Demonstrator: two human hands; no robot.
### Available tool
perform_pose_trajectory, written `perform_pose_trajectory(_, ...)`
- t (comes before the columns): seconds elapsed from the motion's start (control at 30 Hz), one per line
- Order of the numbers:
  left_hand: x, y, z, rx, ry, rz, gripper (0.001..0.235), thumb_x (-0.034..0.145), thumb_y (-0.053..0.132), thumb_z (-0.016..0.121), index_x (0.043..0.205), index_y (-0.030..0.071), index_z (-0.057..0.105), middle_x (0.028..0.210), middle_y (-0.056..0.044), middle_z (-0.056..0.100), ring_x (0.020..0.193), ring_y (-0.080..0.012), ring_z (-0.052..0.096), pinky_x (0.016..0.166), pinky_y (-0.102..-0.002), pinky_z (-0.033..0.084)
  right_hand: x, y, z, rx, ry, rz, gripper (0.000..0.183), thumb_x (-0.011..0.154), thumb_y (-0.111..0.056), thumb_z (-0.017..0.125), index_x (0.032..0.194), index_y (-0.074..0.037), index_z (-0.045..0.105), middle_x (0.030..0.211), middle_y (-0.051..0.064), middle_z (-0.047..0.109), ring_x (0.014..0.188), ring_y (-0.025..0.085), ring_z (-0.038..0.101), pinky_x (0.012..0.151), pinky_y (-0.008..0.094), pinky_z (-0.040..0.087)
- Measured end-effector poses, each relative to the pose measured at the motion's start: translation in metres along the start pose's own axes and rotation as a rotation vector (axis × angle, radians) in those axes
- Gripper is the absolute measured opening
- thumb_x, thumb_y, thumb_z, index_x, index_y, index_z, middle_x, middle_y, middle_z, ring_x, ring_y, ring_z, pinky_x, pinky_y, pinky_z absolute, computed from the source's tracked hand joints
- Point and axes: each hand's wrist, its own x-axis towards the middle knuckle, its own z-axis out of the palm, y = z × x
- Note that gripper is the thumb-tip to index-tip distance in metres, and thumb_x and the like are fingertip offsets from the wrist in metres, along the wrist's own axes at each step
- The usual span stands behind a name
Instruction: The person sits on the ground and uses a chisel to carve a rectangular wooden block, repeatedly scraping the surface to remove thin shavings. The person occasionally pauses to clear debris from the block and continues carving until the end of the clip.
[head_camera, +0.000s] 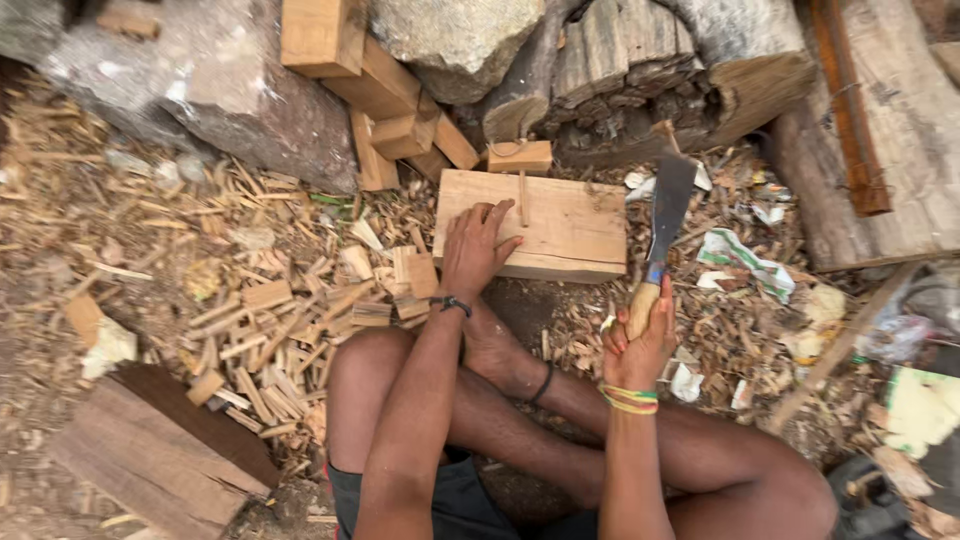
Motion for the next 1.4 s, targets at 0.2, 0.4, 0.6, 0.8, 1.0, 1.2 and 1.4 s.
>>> perform_pose_trajectory(0.2,0.012,0.007,0.008,0.07,-0.136,0.022,0.055,0.085,0.044,0.077,0.135,0.024,0.065,0.102,-0.008,0.069,0.1,-0.0277,0.06,0.091,-0.045,0.04,-0.055,-0.016,-0.019,-0.425,0.222,0.144,0.044,0.106,-0.028,0.051,0.145,-0.008,0.059,0.075,0.005,0.063,0.046,0.005,0.046,0.034,0.019,0.034)
perform_pose_trajectory(0.4,0.018,0.008,0.019,0.092,-0.17,0.016,0.041,0.088,0.041,0.076,0.126,0.025,0.072,0.103,-0.005,0.07,0.099,-0.0266,0.061,0.09,-0.044,0.039,-0.062,0.006,-0.054,-0.563,0.201,0.135,0.044,0.105,-0.021,0.053,0.146,-0.007,0.057,0.087,0.005,0.068,0.06,0.004,0.052,0.04,0.018,0.035)
perform_pose_trajectory(0.6,0.023,0.003,0.035,0.106,-0.132,0.049,0.038,0.091,0.036,0.075,0.127,0.026,0.071,0.104,-0.003,0.07,0.101,-0.0243,0.063,0.092,-0.043,0.04,-0.061,0.006,-0.06,-0.592,0.168,0.119,0.044,0.105,-0.021,0.052,0.147,-0.006,0.056,0.087,0.006,0.067,0.061,0.005,0.052,0.041,0.018,0.036)
perform_pose_trajectory(0.8,0.02,-0.002,0.035,0.079,-0.111,-0.041,0.069,0.086,0.034,0.08,0.149,0.023,0.053,0.107,-0.009,0.065,0.101,-0.0255,0.065,0.092,-0.043,0.043,-0.062,0.008,-0.055,-0.574,0.174,0.112,0.045,0.105,-0.019,0.052,0.148,-0.005,0.055,0.092,0.008,0.069,0.063,0.005,0.054,0.042,0.018,0.036)
perform_pose_trajectory(1.0,0.021,-0.004,0.046,0.018,-0.092,0.027,0.094,0.077,0.049,0.079,0.154,0.012,0.041,0.121,-0.019,0.062,0.105,-0.0282,0.063,0.101,-0.051,0.044,-0.066,0.012,-0.055,-0.533,0.155,0.098,0.046,0.104,-0.018,0.052,0.149,-0.005,0.054,0.093,0.008,0.069,0.063,0.005,0.053,0.042,0.016,0.036)
perform_pose_trajectory(1.2,0.006,0.036,0.052,-0.228,-0.041,0.376,0.086,0.09,0.072,0.057,0.152,0.014,0.043,0.133,-0.017,0.064,0.12,-0.0304,0.062,0.111,-0.048,0.046,-0.069,0.022,-0.044,-0.559,0.153,0.124,0.045,0.104,-0.021,0.054,0.145,-0.004,0.057,0.088,0.004,0.065,0.062,0.006,0.053,0.041,0.017,0.036)
perform_pose_trajectory(1.4,-0.007,0.069,0.055,-0.396,-0.236,0.541,0.063,0.095,0.062,0.057,0.132,0.012,0.065,0.09,-0.01,0.075,0.097,-0.0287,0.073,0.109,-0.046,0.049,-0.079,0.03,-0.019,-0.513,0.094,0.181,0.048,0.105,-0.026,0.053,0.147,-0.004,0.055,0.087,0.004,0.062,0.062,0.006,0.052,0.041,0.017,0.035)
